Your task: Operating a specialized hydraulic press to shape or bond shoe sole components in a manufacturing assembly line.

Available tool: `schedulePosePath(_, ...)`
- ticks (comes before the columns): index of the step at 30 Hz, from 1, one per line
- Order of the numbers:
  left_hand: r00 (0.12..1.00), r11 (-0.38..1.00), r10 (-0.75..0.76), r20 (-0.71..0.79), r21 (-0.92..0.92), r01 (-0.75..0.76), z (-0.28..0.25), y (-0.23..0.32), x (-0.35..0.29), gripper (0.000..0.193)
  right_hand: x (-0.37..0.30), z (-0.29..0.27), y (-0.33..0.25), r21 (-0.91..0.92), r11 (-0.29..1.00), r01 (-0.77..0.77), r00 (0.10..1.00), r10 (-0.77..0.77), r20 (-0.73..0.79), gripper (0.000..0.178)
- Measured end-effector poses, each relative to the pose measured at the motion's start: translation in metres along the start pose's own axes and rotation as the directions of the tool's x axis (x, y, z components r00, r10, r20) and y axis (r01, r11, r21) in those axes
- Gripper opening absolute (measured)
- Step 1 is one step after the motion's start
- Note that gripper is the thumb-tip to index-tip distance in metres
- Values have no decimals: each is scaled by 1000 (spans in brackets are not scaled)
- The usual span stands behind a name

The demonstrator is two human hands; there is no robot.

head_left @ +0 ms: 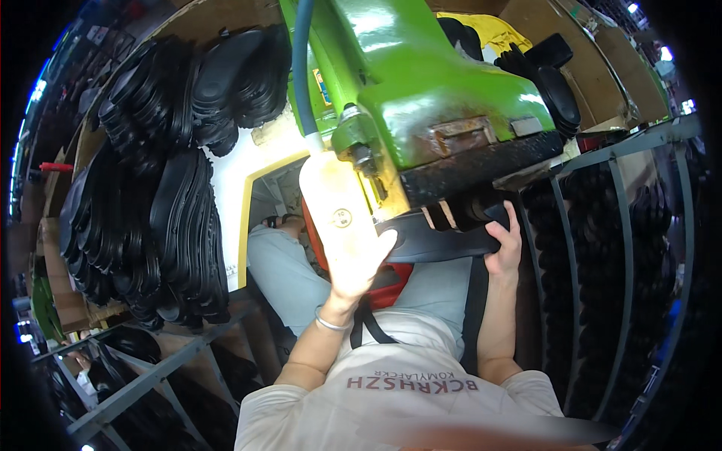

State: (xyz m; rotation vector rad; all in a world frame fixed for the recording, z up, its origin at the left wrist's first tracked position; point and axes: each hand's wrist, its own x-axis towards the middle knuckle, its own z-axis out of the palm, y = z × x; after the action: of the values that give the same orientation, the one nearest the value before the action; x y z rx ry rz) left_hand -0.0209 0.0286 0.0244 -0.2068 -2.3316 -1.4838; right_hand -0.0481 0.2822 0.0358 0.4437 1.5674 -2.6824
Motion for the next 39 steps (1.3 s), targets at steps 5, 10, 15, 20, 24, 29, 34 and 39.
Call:
schedulePosePath(5, 933, 731, -360, -22, -628, 267, -30, -4, -8, 26, 8, 30, 8, 65, 994, -83, 995, 80, 57, 39)
schedulePosePath(10, 866, 599, -496, -56, -744, 295, -56, -5, -29, 23, 1, 49, 27, -6, 996, -84, 979, 83, 184, 55)
schedulePosePath(15, 828, 558, -518, 214, -649, 517, -79, -37, -67, 22, 8, 56, 39, -110, 983, -148, 963, 168, 211, 51)
schedulePosePath(20, 818, 811, -301, 490, -320, 490, -58, -28, -36, 25, 4, 97, 19, -255, 965, -63, 906, 162, 390, 40)
schedulePosePath(24, 971, 970, -134, 197, -176, 170, -10, -2, 12, 21, -7, 92, 36, -366, 910, 193, 932, -53, 357, 31)
schedulePosePath(29, 972, 946, -234, 0, -232, 228, 22, -20, -19, 14, -72, 25, 77, -497, 856, -145, 836, 375, 400, 45)
schedulePosePath(34, 945, 929, -316, -81, -228, 291, 18, -9, -34, 12, -107, -47, 72, -378, 859, -345, 865, 447, 229, 33)
schedulePosePath(39, 856, 625, -517, 3, -682, 380, 27, 27, -16, 17, -76, -56, 24, -260, 965, -24, 997, 42, 62, 30)
